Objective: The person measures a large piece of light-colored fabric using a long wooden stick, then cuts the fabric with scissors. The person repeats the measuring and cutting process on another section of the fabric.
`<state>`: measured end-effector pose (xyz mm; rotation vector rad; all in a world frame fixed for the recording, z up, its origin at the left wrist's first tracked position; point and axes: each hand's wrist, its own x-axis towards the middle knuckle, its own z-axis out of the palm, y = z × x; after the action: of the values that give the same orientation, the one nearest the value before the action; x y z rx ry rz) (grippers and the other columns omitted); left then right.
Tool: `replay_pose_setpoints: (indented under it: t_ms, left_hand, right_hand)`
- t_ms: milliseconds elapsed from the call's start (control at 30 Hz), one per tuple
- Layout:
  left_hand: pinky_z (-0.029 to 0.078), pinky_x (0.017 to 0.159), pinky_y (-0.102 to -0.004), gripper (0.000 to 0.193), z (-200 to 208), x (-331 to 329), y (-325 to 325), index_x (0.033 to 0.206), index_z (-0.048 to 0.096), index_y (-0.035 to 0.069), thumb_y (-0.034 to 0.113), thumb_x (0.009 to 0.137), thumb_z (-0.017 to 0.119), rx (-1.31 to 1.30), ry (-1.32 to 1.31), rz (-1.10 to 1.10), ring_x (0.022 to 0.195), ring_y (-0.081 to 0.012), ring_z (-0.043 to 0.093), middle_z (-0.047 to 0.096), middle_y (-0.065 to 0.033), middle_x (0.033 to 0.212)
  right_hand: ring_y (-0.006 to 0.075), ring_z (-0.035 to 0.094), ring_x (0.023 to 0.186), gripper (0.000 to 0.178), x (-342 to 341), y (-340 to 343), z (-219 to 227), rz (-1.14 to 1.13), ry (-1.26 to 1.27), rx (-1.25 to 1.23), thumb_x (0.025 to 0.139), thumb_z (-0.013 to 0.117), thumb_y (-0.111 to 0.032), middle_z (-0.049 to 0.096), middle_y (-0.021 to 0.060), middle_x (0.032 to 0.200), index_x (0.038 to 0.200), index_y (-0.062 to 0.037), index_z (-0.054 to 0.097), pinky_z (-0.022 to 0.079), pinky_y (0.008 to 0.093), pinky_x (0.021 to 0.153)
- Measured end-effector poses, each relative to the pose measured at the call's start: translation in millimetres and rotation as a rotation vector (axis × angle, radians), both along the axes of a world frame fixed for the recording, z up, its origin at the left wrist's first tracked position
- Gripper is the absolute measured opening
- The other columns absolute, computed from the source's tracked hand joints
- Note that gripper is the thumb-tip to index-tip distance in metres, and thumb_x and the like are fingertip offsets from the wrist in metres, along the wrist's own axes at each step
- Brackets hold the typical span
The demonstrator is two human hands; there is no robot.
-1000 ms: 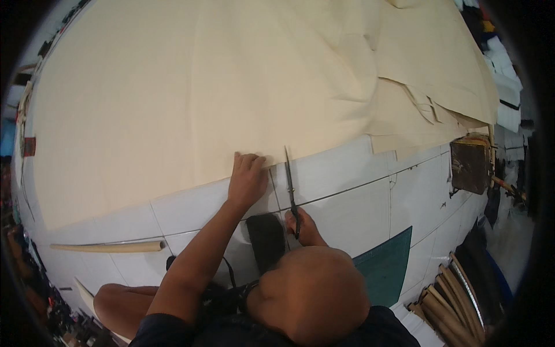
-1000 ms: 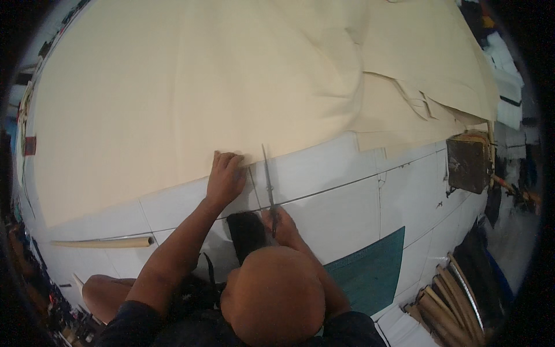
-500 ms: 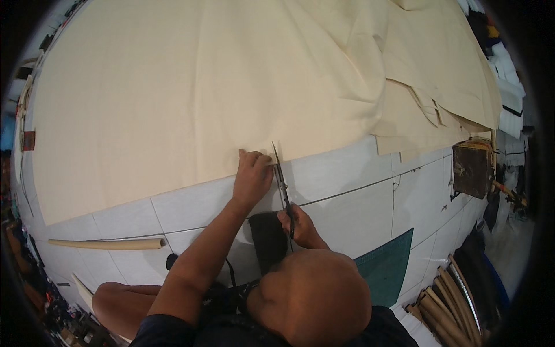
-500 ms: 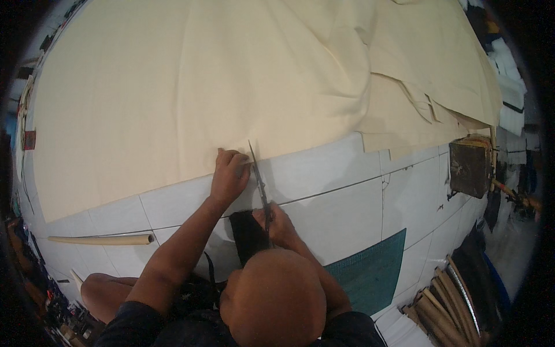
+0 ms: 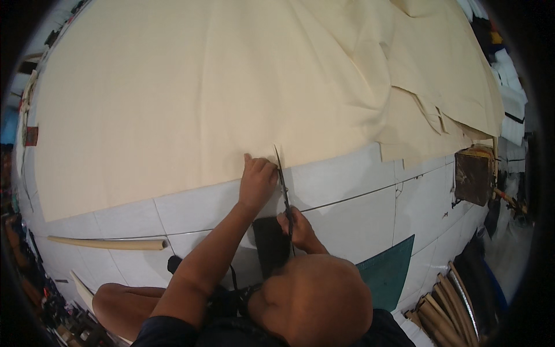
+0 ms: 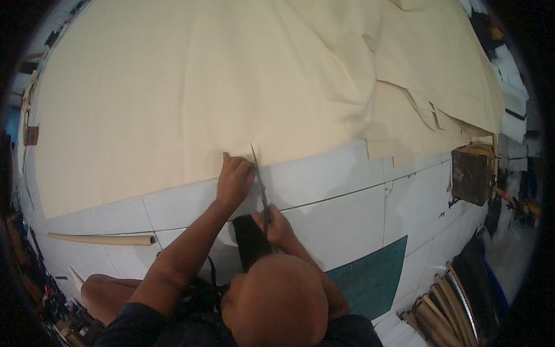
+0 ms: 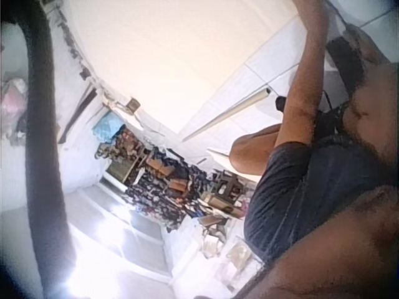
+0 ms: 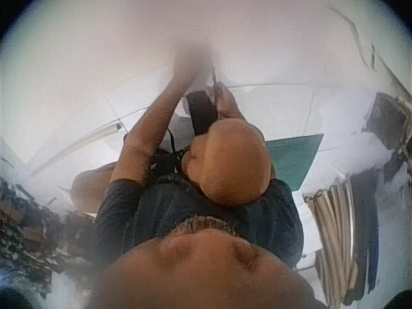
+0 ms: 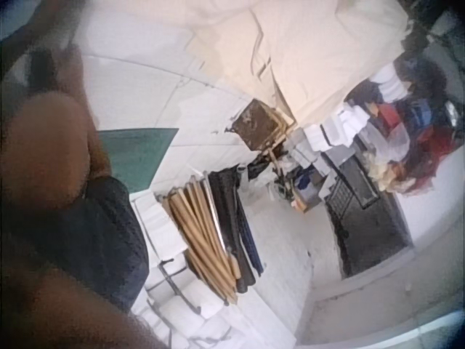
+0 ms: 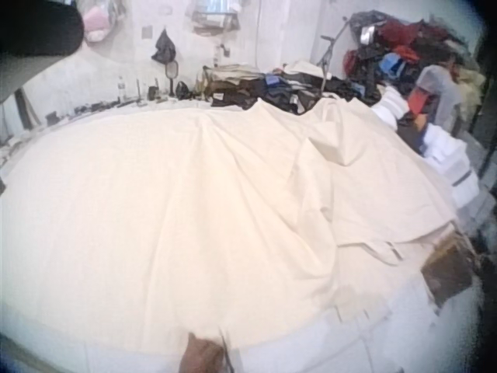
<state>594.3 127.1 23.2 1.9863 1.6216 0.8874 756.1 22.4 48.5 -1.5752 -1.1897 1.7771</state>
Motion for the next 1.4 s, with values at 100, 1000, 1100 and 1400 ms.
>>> replay_pose_setpoints:
  t_ms: [100, 1000, 1100, 1400]
  left_hand:
    - [0.033, 0.112, -0.0611, 0.014, 4.8, 0.4, 0.4, 0.092, 0.065, 0.006, 0.002, 0.079, 0.069, 0.010, 0.002, 0.013, 0.097, -0.0314, 0.061, 0.062, -0.0095, 0.094]
    - [0.030, 0.113, -0.0621, 0.015, 4.4, -5.6, -1.9, 0.094, 0.064, 0.006, 0.002, 0.081, 0.070, -0.019, -0.053, -0.016, 0.101, -0.0311, 0.061, 0.062, -0.0096, 0.097]
    - [0.030, 0.114, -0.0612, 0.015, 4.1, -5.2, -1.7, 0.092, 0.064, 0.006, 0.001, 0.079, 0.070, -0.033, -0.035, -0.009, 0.096, -0.0292, 0.060, 0.061, -0.0085, 0.094]
    - [0.030, 0.113, -0.0621, 0.013, 5.6, -5.5, -1.3, 0.090, 0.065, 0.006, 0.002, 0.079, 0.070, -0.025, -0.071, -0.024, 0.095, -0.0286, 0.061, 0.062, -0.0076, 0.091]
  right_hand:
    - [0.0113, 0.048, 0.062, 0.037, 1.1, 4.1, 1.6, 0.018, -0.039, -0.033, 0.099, 0.057, -0.043, 0.048, -0.0011, 0.067, 0.087, -0.0085, 0.051, 0.041, 0.0280, 0.060]
    - [0.0154, 0.052, 0.071, 0.039, 19.3, -6.8, 1.1, 0.053, -0.034, -0.071, 0.097, 0.062, -0.041, 0.055, 0.0043, 0.077, 0.092, -0.0034, 0.054, 0.044, 0.0314, 0.066]
    - [0.0109, 0.049, 0.069, 0.038, 16.7, -14.5, 20.4, 0.015, -0.029, -0.185, 0.098, 0.061, -0.043, 0.051, -0.0012, 0.075, 0.093, -0.0057, 0.052, 0.042, 0.0281, 0.062]
    - [0.0109, 0.049, 0.063, 0.047, 8.7, 26.1, -5.3, 0.054, 0.009, -0.136, 0.096, 0.059, -0.052, 0.048, -0.0001, 0.071, 0.092, -0.0060, 0.050, 0.043, 0.0286, 0.058]
